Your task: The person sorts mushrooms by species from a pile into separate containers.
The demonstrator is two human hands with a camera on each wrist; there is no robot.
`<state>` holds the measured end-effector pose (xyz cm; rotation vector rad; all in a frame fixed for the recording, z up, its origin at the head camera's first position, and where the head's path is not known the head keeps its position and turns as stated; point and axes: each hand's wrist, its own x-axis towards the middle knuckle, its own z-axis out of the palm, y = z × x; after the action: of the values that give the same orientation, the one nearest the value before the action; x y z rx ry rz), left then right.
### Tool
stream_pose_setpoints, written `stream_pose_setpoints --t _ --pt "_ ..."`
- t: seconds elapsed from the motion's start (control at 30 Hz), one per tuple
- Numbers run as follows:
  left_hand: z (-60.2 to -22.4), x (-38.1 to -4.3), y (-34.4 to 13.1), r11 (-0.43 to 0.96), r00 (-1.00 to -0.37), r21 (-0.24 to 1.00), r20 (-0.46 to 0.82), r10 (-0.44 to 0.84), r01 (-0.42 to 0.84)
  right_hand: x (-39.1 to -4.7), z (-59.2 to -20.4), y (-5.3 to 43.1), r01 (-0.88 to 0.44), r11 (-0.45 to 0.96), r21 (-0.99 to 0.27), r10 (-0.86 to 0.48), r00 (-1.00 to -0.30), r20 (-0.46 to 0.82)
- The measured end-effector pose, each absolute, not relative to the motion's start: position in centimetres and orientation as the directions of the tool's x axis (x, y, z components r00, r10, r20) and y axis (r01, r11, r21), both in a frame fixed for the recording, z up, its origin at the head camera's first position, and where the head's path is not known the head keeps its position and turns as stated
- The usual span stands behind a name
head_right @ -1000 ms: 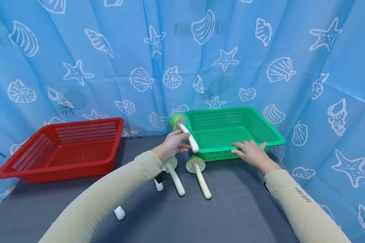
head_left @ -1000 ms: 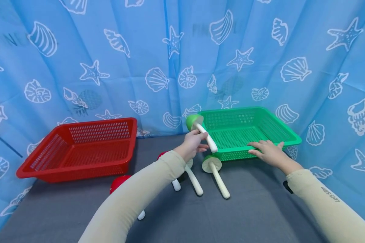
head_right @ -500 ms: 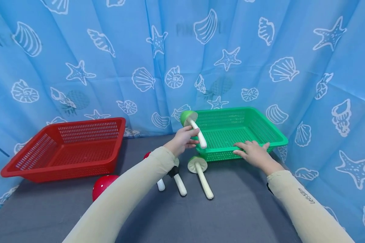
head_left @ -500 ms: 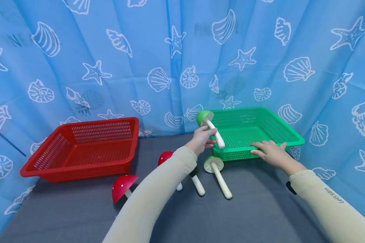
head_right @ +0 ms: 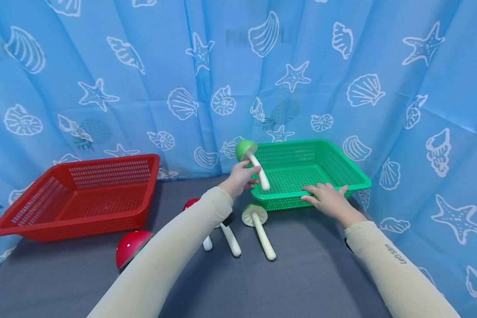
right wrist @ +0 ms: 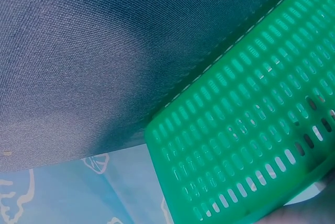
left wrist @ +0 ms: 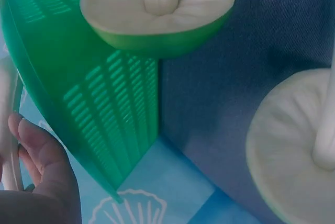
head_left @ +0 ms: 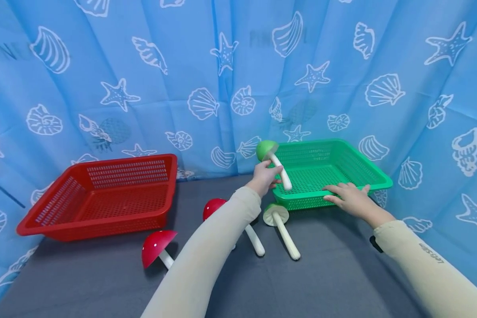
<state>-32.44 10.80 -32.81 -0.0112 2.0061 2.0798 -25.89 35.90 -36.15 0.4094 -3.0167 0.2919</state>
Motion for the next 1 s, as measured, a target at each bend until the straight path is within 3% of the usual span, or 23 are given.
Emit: stream_pose_setpoints --t 0.33,0.7,1.0 --pt "-32.3 -32.7 11.6 0.126 -0.971 0.985 -0.142 0.195 -0.118 -26.0 -36.2 35.9 -0.274 0.946 -0.173 -0.259 -0.960 0.103" --pt "-31.8 -31.9 10.6 0.081 -0.954 0.987 -0.155 0.257 -0.139 -25.9 -35.9 35.8 -0.265 0.950 -0.168 -0.251 -0.963 0.101" --pt "-32.3 -29.3 7.2 0.103 -0.952 0.988 -0.136 0.275 -0.111 -25.6 -35.8 35.7 -0.262 0.951 -0.165 -0.248 -0.964 0.096"
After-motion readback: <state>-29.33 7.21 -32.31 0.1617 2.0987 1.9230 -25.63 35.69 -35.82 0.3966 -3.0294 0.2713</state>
